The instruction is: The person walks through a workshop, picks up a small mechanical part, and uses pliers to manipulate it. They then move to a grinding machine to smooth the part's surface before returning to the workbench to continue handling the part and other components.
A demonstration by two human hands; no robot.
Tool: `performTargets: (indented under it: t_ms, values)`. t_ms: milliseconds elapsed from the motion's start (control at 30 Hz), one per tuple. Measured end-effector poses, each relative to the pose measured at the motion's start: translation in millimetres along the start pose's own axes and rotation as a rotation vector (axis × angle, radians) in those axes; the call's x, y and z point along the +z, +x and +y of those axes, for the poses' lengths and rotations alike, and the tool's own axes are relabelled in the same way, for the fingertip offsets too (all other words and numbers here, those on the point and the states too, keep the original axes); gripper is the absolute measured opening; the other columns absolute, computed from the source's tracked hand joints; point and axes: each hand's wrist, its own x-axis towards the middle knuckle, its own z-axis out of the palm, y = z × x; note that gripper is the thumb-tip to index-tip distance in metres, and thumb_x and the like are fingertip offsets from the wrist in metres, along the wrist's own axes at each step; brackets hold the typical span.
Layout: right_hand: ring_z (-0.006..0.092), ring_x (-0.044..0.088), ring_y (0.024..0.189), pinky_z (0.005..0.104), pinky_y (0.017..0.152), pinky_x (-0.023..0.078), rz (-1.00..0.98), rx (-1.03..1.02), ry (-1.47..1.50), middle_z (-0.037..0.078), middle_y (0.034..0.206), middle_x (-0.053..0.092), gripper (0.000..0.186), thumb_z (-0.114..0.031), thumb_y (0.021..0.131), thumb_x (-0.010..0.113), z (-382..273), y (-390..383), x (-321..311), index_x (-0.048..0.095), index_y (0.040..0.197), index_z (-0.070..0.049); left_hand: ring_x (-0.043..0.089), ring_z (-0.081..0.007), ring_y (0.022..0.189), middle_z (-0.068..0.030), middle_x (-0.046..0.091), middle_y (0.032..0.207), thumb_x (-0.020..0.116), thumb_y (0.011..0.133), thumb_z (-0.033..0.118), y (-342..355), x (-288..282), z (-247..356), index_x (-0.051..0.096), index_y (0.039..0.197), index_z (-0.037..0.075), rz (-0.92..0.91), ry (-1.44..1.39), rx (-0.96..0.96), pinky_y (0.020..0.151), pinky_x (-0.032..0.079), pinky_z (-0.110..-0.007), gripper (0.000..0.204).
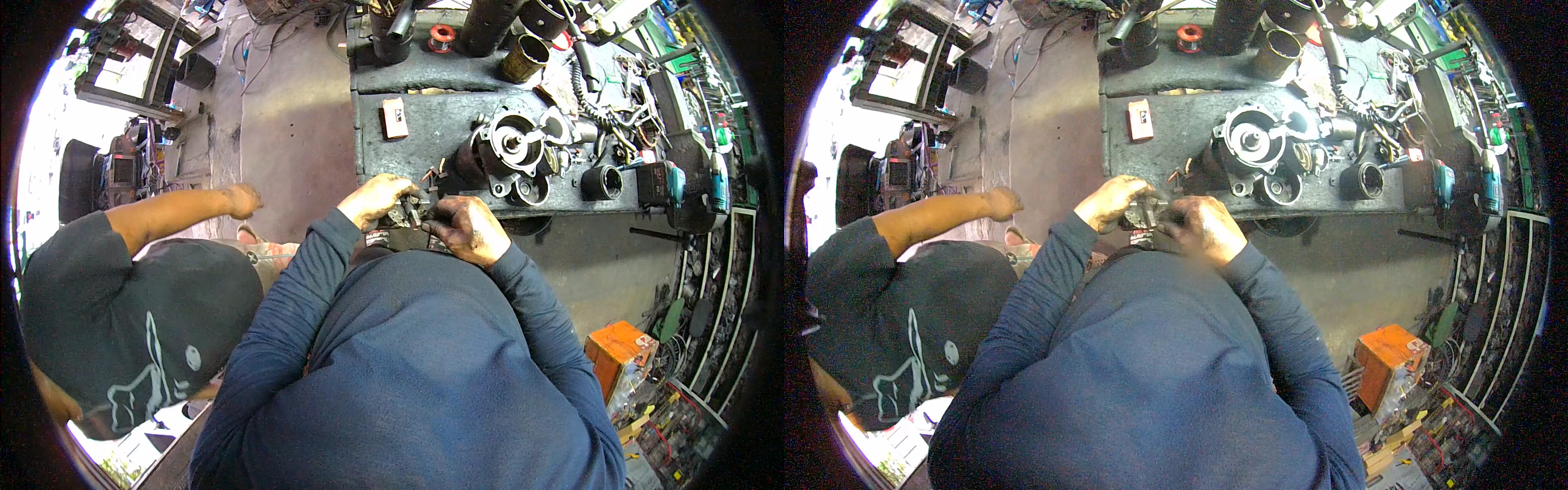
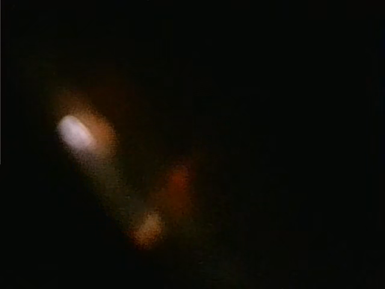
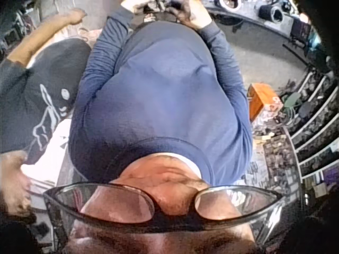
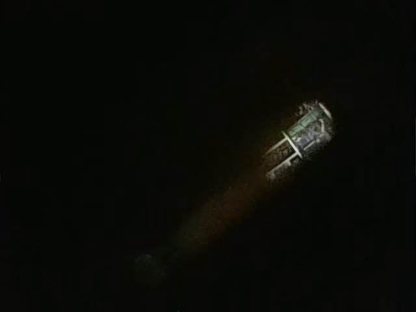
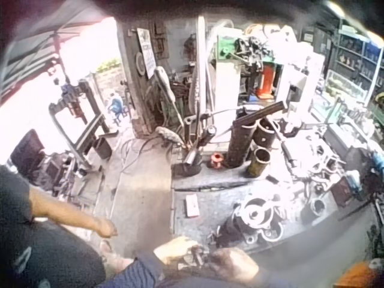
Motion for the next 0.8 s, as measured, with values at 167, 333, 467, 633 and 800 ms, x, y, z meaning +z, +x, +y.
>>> performTargets:
  t_ms: [167, 333, 467, 633, 800]
  values:
    - [0.0435, 0.067, 0.084, 0.0484, 0.074, 0.052, 0.042, 0.114, 0.081, 0.026, 0.087, 0.068, 0.024, -0.019, 0.083, 0.074, -8, 0, -1, 0.070, 0.090, 0.004, 0.068, -0.0178, 0.084, -0.0094, 0.070, 0.098, 0.056, 0.095, 0.012, 1, -16, 2, 0.070, 0.097, -0.002, -0.047, -0.089, 0.085, 0.074, 0.059, -0.035, 0.020]
    - [0.0437, 0.068, 0.086, 0.0473, 0.076, 0.053, 0.082, 0.081, 0.122, 0.025, 0.090, 0.069, 0.025, -0.019, 0.083, 0.075, -10, 1, -5, 0.071, 0.092, 0.004, 0.065, -0.0161, 0.079, -0.0077, 0.068, 0.092, 0.053, 0.095, 0.010, 11, -11, 1, 0.068, 0.091, 0.000, 0.023, 0.019, 0.096, 0.071, 0.057, -0.034, 0.018]
    - [0.0433, 0.068, 0.089, 0.0462, 0.079, 0.054, 0.124, 0.109, 0.086, 0.025, 0.093, 0.070, 0.026, -0.020, 0.083, 0.076, -2, -2, 0, 0.071, 0.094, 0.004, 0.064, -0.0168, 0.074, -0.0096, 0.069, 0.086, 0.049, 0.096, 0.014, 6, 10, 5, 0.068, 0.090, -0.003, 0.098, 0.022, 0.122, 0.068, 0.055, -0.034, 0.026]
    - [0.0434, 0.068, 0.092, 0.0473, 0.082, 0.054, 0.063, 0.115, 0.053, 0.025, 0.097, 0.071, 0.028, -0.021, 0.083, 0.076, -3, 1, -1, 0.070, 0.094, 0.004, 0.067, -0.0182, 0.079, -0.0100, 0.070, 0.090, 0.046, 0.098, 0.012, 7, 2, 6, 0.066, 0.091, -0.002, 0.040, -0.089, 0.084, 0.072, 0.056, -0.033, 0.026]
    - [0.0423, 0.067, 0.093, 0.0472, 0.082, 0.053, 0.120, 0.081, -0.003, 0.023, 0.095, 0.070, 0.025, -0.020, 0.083, 0.075, -6, 3, -2, 0.070, 0.095, 0.002, 0.067, -0.0180, 0.079, -0.0103, 0.070, 0.089, 0.045, 0.099, 0.013, 20, -11, -15, 0.066, 0.093, -0.003, 0.088, 0.346, 0.421, 0.072, 0.056, -0.034, 0.027]
